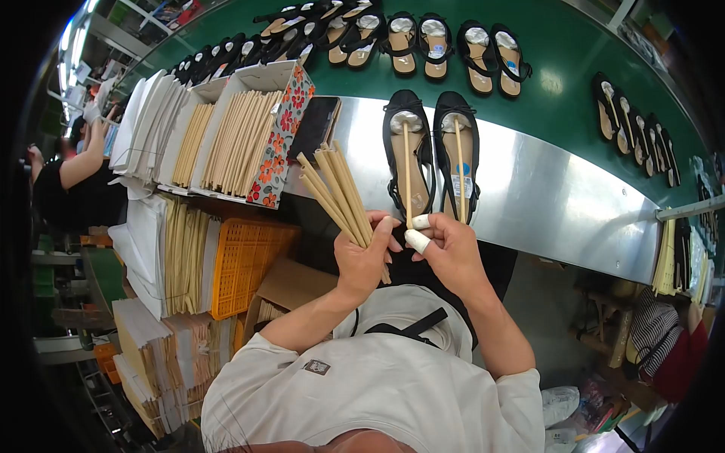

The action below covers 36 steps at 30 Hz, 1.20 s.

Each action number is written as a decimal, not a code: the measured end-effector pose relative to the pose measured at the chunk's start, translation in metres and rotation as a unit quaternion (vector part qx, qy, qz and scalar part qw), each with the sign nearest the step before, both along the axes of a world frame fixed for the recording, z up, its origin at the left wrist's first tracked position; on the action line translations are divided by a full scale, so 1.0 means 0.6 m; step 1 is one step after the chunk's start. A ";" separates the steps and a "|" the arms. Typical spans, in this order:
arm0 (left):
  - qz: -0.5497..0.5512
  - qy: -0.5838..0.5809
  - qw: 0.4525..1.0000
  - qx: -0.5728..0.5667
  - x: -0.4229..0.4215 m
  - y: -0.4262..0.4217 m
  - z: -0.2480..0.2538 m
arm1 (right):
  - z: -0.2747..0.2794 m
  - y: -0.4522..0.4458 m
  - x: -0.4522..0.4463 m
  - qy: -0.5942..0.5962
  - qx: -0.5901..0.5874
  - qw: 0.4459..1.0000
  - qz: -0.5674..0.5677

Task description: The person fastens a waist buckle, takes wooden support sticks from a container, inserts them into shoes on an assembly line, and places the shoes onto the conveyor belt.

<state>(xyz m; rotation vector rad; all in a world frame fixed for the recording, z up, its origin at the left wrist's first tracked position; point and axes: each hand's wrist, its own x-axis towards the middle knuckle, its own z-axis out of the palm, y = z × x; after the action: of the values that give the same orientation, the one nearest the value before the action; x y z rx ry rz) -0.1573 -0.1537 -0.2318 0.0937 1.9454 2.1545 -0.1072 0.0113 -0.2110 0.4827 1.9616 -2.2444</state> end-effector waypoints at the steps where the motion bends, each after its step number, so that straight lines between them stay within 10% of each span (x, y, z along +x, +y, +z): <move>1: 0.002 0.000 1.000 0.000 -0.001 0.001 0.002 | -0.003 -0.003 0.000 0.011 0.006 1.000 -0.021; 11: -0.042 -0.257 0.948 0.186 -0.012 0.044 -0.017 | 0.035 -0.005 -0.010 0.080 0.146 0.986 -0.031; 36: -0.048 -0.188 0.967 0.163 -0.006 0.032 -0.024 | -0.014 -0.017 -0.023 0.351 0.473 0.801 -0.105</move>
<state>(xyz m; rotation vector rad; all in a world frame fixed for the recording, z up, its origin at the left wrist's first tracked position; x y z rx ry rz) -0.1611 -0.1343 -0.2459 -0.1522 1.3464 2.2148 -0.1209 0.0013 -0.2196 -0.1448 3.5428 -1.4180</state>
